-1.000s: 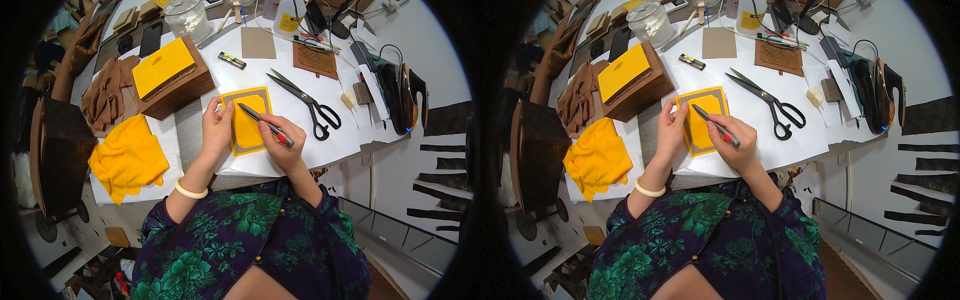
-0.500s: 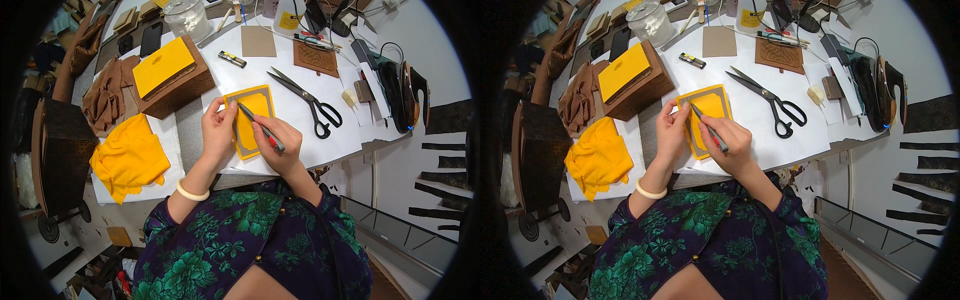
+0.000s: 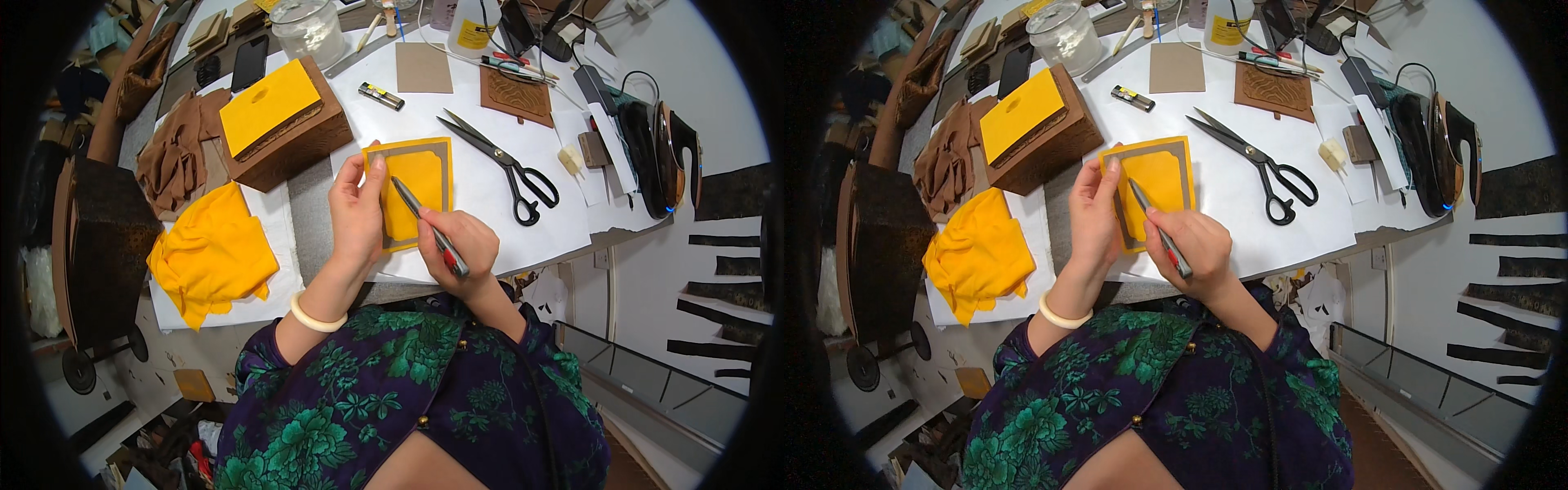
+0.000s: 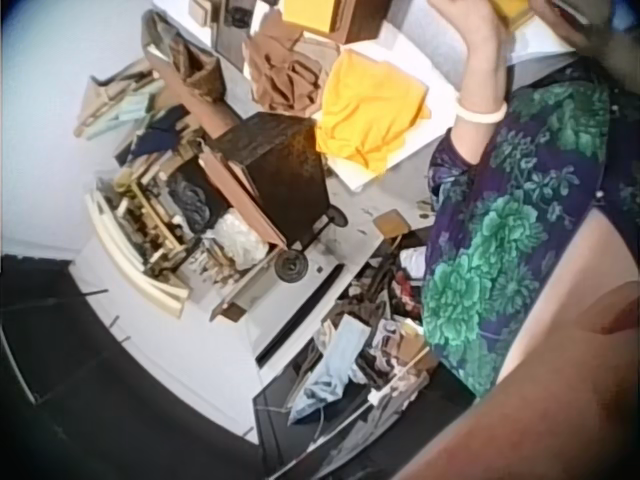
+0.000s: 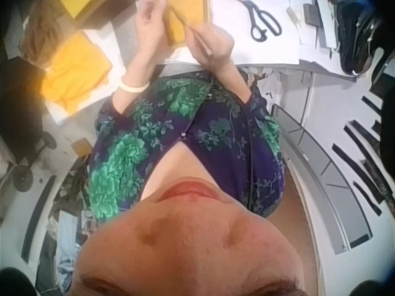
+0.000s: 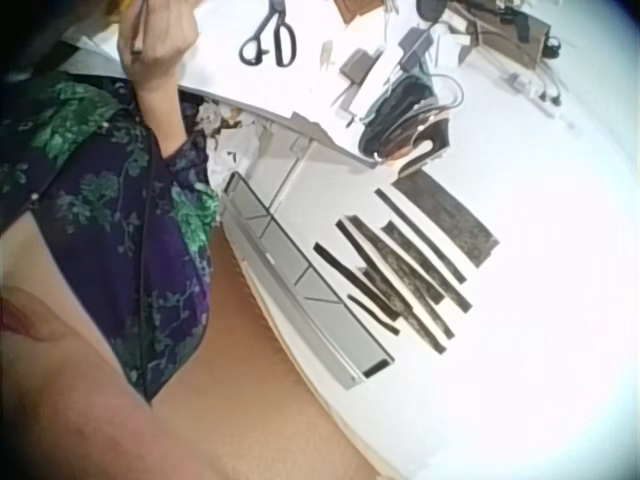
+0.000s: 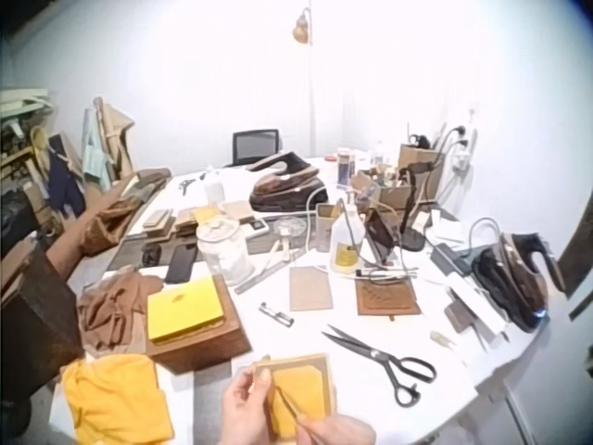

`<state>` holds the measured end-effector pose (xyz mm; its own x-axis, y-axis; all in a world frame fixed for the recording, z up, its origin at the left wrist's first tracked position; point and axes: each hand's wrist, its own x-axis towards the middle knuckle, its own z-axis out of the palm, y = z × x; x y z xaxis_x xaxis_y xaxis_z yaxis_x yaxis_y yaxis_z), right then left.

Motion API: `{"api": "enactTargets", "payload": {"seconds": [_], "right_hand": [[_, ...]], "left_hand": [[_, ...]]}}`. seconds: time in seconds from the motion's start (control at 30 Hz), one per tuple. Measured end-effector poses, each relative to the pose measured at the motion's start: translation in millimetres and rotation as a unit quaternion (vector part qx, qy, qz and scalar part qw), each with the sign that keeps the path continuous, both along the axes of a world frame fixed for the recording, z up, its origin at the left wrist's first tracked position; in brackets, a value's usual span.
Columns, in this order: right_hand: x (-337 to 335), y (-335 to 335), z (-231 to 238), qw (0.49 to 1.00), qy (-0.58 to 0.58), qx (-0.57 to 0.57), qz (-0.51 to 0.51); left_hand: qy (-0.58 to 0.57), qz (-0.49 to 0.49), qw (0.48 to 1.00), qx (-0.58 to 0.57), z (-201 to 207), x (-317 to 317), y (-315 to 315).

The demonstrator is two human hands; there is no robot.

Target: The person applies adhesive to a rectangular frame, places it on a yellow fabric, and uses an iron to press it. They then use scissors to cut the fabric around the frame, trim the edges, and iron the cut piece. Finally, they use a pen to mark the fabric.

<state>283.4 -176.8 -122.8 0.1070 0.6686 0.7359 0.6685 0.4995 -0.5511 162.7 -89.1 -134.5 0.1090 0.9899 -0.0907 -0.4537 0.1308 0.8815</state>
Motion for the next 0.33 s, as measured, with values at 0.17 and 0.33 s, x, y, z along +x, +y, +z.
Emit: {"api": "enactTargets", "payload": {"seconds": [0.17,0.33], "right_hand": [[12,-10,11,0.999,0.018,0.035,-0.001],[60,-2,-14,0.995,-0.021,-0.024,-0.091]], "left_hand": [[-0.033,-0.011,0.999,-0.039,-1,-9,5],[0.002,0.019,0.999,-0.035,-14,-36,27]]}}
